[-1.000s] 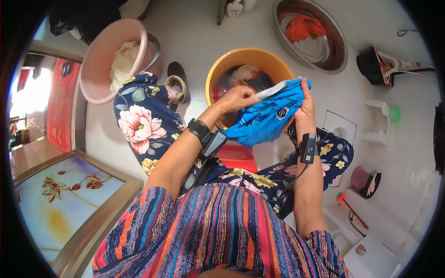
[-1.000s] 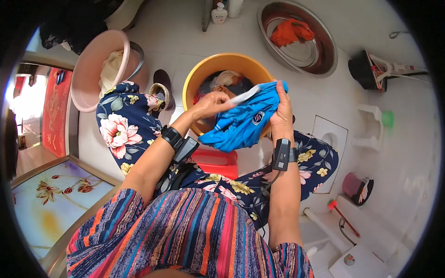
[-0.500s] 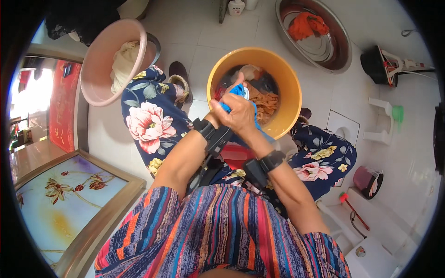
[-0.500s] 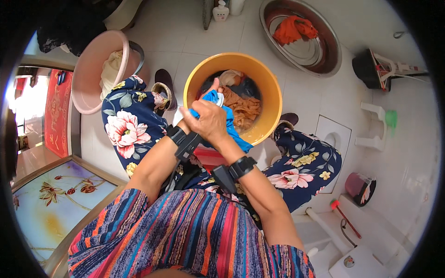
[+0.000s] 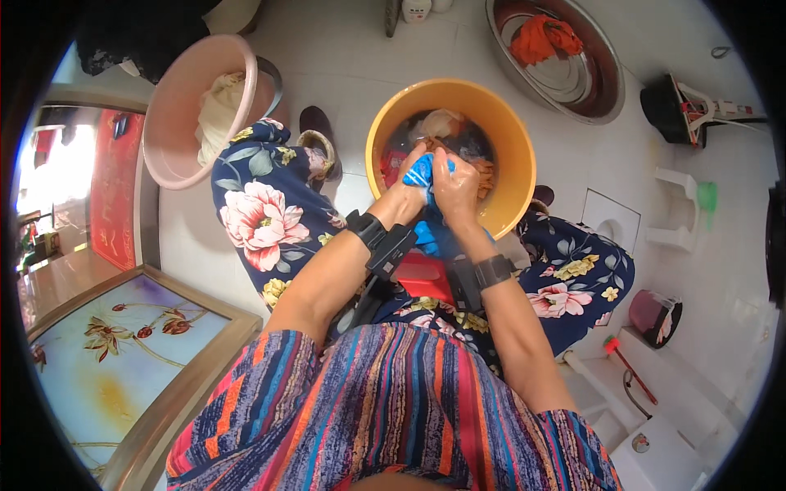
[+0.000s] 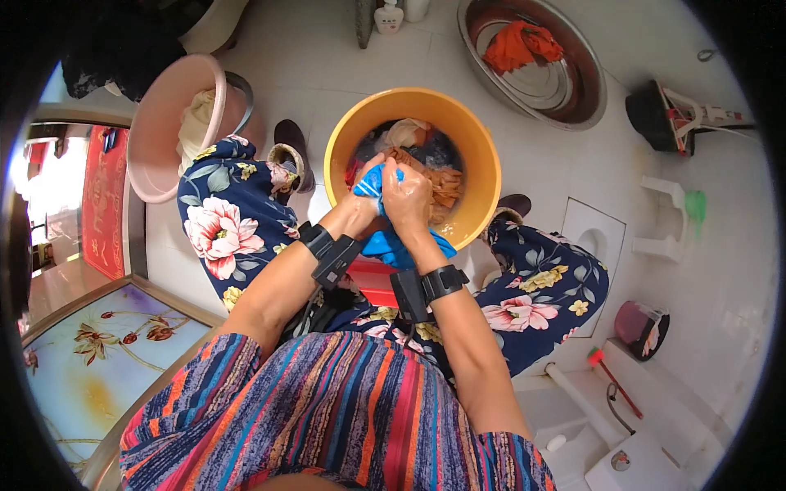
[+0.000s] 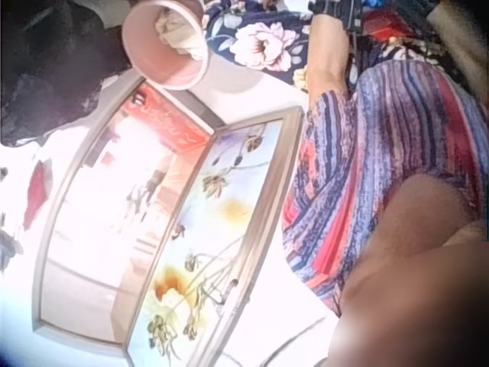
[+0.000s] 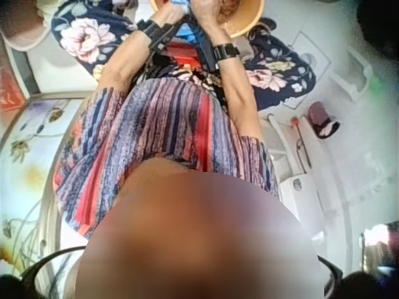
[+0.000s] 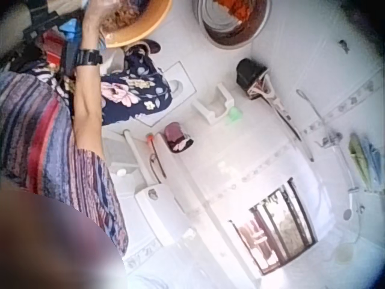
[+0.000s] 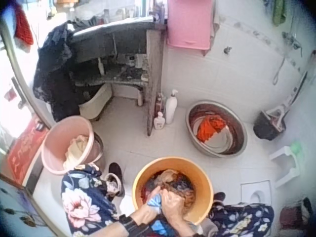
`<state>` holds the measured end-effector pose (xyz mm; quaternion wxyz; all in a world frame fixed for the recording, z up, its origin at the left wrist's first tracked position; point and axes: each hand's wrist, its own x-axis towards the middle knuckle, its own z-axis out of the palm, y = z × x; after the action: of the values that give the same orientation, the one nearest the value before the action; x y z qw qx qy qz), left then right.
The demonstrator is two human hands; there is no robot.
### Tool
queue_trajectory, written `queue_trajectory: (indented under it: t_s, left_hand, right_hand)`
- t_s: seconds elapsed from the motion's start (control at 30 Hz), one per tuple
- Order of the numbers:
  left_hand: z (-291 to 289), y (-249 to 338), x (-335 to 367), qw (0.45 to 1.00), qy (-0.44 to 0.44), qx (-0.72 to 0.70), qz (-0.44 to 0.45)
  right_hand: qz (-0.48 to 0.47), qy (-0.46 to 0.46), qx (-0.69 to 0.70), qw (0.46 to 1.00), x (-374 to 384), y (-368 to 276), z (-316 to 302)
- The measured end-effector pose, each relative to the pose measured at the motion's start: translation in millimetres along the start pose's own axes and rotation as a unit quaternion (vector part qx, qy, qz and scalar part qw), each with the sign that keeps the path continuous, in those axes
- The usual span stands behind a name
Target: Hand washing clothes in a bucket using soap and scrubbing by hand.
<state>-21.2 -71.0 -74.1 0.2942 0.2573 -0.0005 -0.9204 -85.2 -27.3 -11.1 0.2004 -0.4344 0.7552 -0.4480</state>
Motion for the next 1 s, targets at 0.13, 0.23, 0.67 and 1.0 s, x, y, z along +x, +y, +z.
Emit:
queue_trajectory:
  t_s: [0.13, 0.23, 0.67, 1.0]
  left_hand:
    - [-9.3, -4.4, 12.6, 0.998, 0.052, 0.016, -0.009]
    - [-20.4, 12.9, 15.6, 0.996, -0.010, -0.052, -0.072]
    - [35.8, 15.7, -6.1, 0.851, -0.090, 0.506, 0.104]
    - [48.7, 7.9, -17.5, 0.764, -0.202, 0.574, 0.215]
  right_hand:
    - [-0.043, 0.009, -0.053, 0.998, 9.0, 22.8, 5.6]
    - [0.160, -0.138, 0.144, 0.967, 32.2, 46.3, -17.5]
    - [0.237, -0.098, 0.384, 0.887, 56.8, 31.6, -87.1]
    - [0.273, -0.106, 0.428, 0.855, 48.7, 18.3, -109.3]
